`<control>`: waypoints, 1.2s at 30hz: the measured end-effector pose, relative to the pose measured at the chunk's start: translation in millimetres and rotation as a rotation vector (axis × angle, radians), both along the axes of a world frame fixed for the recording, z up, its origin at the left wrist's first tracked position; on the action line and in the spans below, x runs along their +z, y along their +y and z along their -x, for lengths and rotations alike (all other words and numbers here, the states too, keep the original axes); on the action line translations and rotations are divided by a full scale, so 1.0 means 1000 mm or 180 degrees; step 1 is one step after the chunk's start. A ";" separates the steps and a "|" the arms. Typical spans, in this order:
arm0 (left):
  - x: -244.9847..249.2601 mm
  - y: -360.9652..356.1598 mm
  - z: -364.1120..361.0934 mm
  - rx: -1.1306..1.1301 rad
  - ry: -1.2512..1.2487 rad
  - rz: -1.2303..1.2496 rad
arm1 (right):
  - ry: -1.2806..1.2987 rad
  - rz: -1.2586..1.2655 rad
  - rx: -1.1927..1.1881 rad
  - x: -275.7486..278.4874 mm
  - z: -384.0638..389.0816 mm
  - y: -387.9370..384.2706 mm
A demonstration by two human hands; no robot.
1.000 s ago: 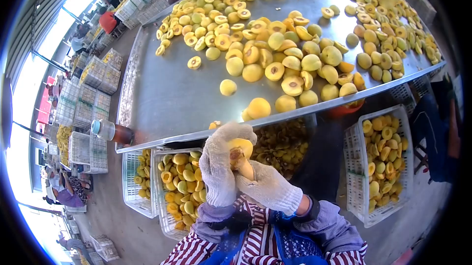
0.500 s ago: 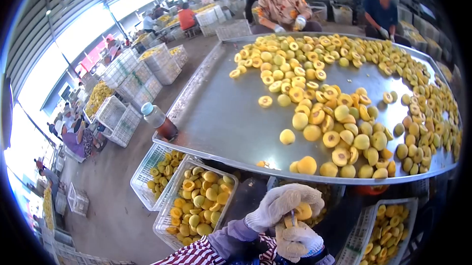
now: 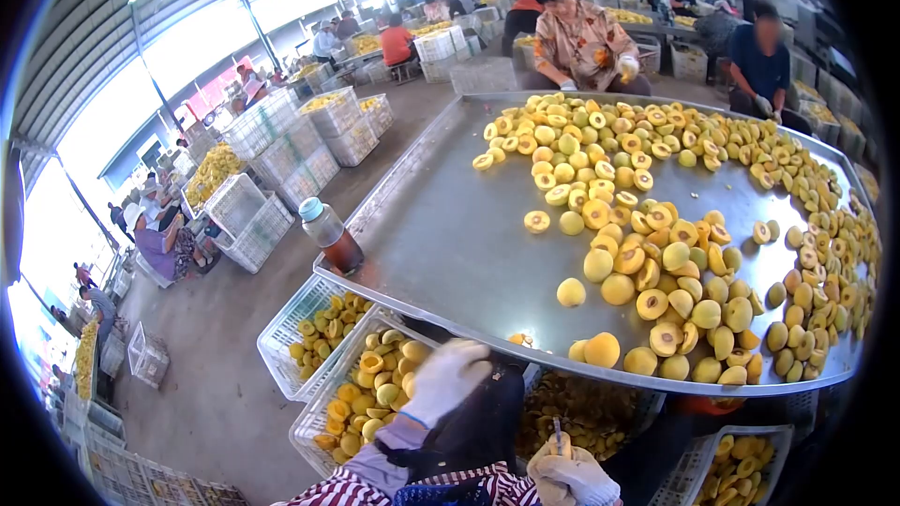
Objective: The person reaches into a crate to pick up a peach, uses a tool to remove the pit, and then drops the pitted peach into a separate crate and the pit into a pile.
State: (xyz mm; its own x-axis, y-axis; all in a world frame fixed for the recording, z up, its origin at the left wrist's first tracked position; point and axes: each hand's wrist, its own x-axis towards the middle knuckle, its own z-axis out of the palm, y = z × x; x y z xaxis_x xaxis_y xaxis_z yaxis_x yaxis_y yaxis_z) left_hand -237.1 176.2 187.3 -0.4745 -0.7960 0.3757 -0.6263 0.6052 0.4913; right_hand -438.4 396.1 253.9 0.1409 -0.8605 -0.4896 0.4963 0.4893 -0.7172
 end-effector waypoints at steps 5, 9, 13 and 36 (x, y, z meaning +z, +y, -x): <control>-0.006 0.018 0.130 -0.1892 0.0274 -0.0793 | 0.0322 0.0153 -0.0179 0.011 -0.009 -0.013; -0.029 0.012 0.197 -0.1403 -0.0787 -0.0061 | 0.0431 0.0037 -0.0411 0.002 -0.001 -0.005; -0.010 -0.007 0.224 -0.1075 -0.1296 -0.1002 | 0.0428 -0.0139 -0.0491 -0.002 0.005 -0.001; -0.030 -0.052 0.204 -0.0675 -0.0202 -0.0554 | 0.0232 -0.0205 -0.0848 -0.003 0.016 0.007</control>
